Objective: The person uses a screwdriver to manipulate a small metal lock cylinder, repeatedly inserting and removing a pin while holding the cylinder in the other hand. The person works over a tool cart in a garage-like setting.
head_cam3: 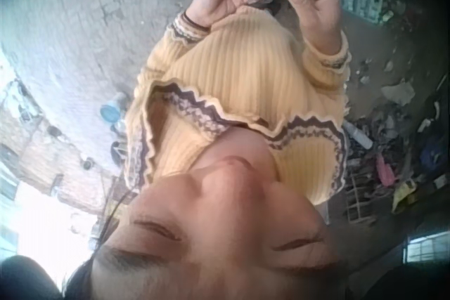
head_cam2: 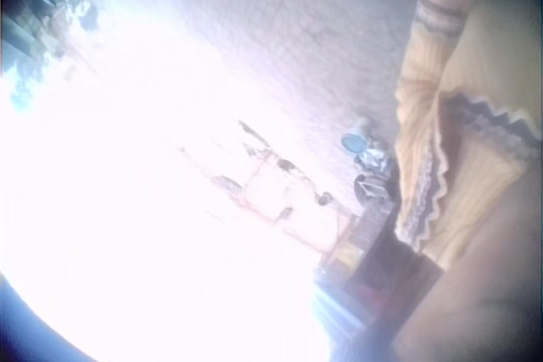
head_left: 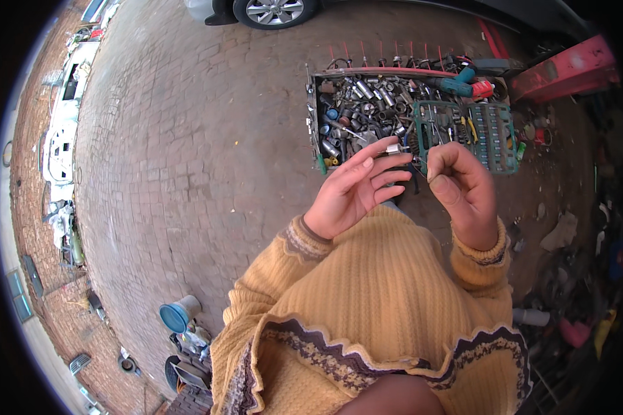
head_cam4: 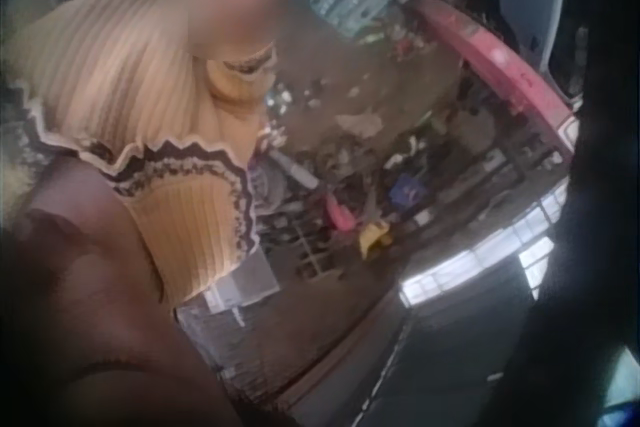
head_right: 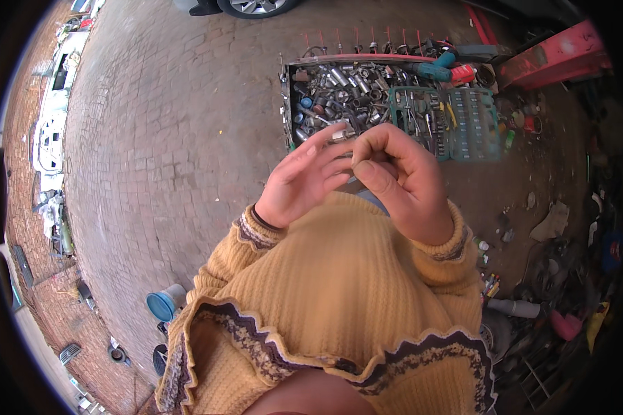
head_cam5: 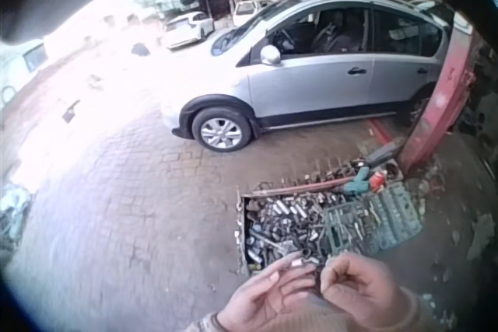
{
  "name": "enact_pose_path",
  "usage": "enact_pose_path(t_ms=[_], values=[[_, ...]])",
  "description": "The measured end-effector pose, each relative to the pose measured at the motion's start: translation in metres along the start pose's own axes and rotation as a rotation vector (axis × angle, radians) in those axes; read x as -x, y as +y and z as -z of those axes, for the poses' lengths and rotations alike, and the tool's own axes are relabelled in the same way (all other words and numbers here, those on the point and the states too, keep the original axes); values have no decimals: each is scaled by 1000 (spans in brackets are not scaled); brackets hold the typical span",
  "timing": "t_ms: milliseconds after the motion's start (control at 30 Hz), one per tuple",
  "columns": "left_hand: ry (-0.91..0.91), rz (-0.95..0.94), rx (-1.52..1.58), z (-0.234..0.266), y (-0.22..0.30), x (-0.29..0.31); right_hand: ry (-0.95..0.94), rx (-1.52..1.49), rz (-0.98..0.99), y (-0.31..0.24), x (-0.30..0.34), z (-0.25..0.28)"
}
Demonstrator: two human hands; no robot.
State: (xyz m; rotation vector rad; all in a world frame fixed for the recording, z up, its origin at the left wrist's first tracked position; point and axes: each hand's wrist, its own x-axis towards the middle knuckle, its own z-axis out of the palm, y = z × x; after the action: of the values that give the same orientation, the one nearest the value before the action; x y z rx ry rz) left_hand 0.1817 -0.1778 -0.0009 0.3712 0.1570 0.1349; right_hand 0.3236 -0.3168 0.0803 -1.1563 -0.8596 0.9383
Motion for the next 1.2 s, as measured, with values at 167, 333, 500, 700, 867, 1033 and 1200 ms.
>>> enact_pose_path(t_ms=[167,333,500,700,867,1033,1200], values=[[138,-128,-38,4,-1,-2,5,61,-31,1,8,9],[236,-291,-274,-1,7,5,274,395,83,2,16,16],[263,-465,-574,-18,10,13,438,801,239,-5,11,15],[277,-594,-771,-32,12,14,381,694,202,-6,2,-24],[276,-678,-814,-36,18,12,269,521,247,15,-23,-49],[237,-694,-1193,-38,27,18,220,815,499,7,-26,-34],[194,-666,-1232,-43,28,22,200,849,598,1,-27,-32]])
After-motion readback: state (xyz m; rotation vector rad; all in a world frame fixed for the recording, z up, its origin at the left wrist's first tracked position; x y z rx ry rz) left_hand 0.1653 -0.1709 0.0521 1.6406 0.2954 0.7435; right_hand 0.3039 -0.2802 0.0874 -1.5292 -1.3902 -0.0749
